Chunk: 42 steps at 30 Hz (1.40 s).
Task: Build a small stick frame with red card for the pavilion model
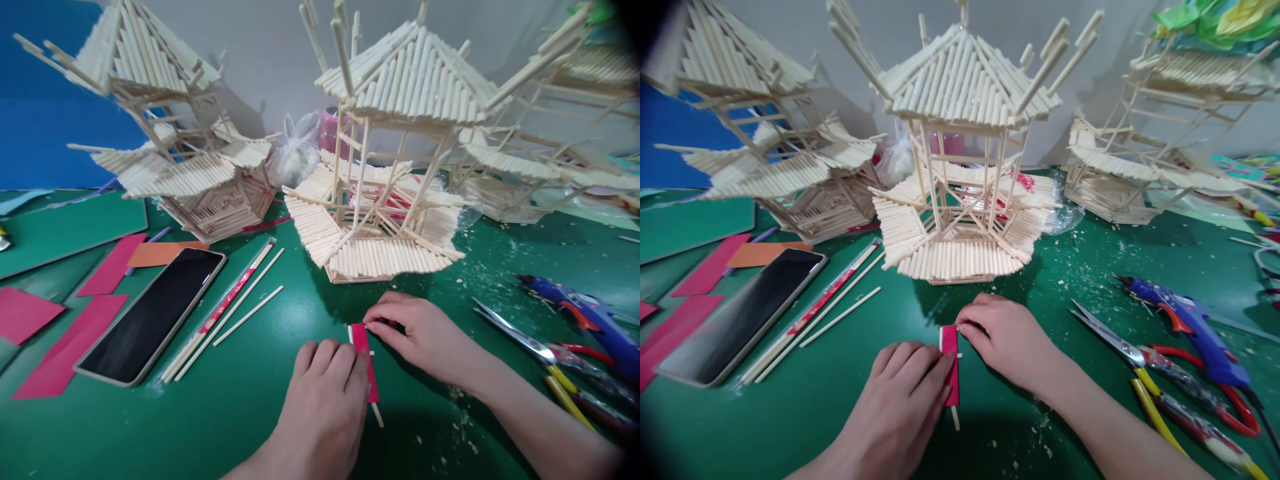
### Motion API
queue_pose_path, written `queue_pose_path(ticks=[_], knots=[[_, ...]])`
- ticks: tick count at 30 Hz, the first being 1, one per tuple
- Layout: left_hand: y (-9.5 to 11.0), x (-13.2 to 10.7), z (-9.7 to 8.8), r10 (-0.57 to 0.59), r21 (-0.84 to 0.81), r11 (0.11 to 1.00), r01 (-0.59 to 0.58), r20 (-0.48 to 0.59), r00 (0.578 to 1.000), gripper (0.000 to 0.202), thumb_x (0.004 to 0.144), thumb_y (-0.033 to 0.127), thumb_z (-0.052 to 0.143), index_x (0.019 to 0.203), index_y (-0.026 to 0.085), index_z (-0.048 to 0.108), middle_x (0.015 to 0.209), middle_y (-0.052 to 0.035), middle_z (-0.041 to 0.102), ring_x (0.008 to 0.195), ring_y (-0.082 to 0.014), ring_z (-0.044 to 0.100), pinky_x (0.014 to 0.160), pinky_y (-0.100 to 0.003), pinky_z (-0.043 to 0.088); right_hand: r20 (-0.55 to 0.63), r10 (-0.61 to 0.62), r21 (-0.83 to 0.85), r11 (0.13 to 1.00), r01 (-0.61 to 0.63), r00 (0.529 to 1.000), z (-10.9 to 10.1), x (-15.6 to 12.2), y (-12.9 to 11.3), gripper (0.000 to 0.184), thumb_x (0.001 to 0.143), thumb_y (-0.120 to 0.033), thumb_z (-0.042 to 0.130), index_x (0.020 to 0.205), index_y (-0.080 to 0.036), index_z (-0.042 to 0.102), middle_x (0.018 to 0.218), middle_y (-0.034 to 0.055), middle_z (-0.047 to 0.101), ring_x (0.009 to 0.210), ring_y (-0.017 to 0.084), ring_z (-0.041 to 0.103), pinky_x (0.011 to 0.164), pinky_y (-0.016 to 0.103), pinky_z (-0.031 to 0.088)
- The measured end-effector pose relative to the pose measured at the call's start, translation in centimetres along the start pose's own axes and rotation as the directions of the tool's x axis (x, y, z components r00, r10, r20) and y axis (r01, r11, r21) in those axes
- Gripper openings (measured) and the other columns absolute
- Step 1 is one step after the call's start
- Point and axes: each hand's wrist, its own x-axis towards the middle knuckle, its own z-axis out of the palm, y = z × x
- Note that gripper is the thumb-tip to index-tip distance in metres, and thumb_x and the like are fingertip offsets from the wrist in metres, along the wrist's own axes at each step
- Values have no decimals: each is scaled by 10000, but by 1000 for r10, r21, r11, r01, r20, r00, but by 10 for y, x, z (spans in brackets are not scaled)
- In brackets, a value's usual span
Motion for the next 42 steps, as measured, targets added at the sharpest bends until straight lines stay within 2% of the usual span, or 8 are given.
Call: queue_pose_path(ticks=[11, 15, 18, 28, 37, 42], knots=[[0, 2, 3, 20, -15, 1000, -20, -34, 999, 342, 793, 181, 411, 1124, 158, 495, 919, -82, 552, 797, -218, 445, 707, -405, 375, 3, 14, 8, 1000, -14, 1000, -2, -2, -3, 155, 830, -171, 474, 841, -216, 622, 786, 6, 590, 732, 141, 532, 659, 260, 405], [0, 1, 2, 13, -16, 1000, -14, -31, 999, 354, 782, 196, 443, 1133, 168, 483, 922, -72, 547, 807, -219, 453, 710, -397, 379, -23, 13, 37, 999, -12, 1000, -1, -2, -2, 170, 819, -159, 487, 922, -212, 612, 863, 13, 601, 790, 144, 542, 697, 262, 414], [0, 1, 2, 13, -26, 1000, -14, -22, 1000, 355, 775, 202, 452, 1126, 161, 485, 925, -76, 545, 809, -224, 452, 702, -398, 379, -28, -31, 54, 998, 33, 999, 0, -3, 1, 214, 825, -142, 472, 968, -218, 612, 890, 13, 605, 806, 138, 549, 725, 263, 416], [-3, 1, 2, -4, -41, 999, 3, -16, 1000, 348, 785, 191, 409, 1122, 175, 495, 909, -82, 552, 802, -225, 448, 711, -413, 374, -8, -63, 42, 997, 63, 998, -1, -4, 3, 260, 814, -104, 465, 947, -238, 643, 870, 6, 604, 790, 130, 557, 708, 255, 425], [-5, -1, 5, 10, -49, 999, -15, -95, 995, 332, 808, 219, 377, 1107, 184, 515, 904, -83, 568, 804, -226, 447, 730, -422, 358, -12, -65, 50, 997, 65, 998, -1, -3, 3, 265, 808, -95, 468, 947, -238, 642, 872, 0, 602, 796, 125, 556, 708, 245, 421], [-4, 1, 4, 2, -54, 999, -6, -69, 998, 321, 803, 228, 393, 1094, 189, 522, 889, -75, 566, 792, -221, 453, 722, -415, 365, -7, -60, 47, 997, 61, 998, -1, -4, 4, 266, 810, -92, 468, 954, -239, 636, 882, -4, 599, 806, 125, 549, 714, 246, 417]])
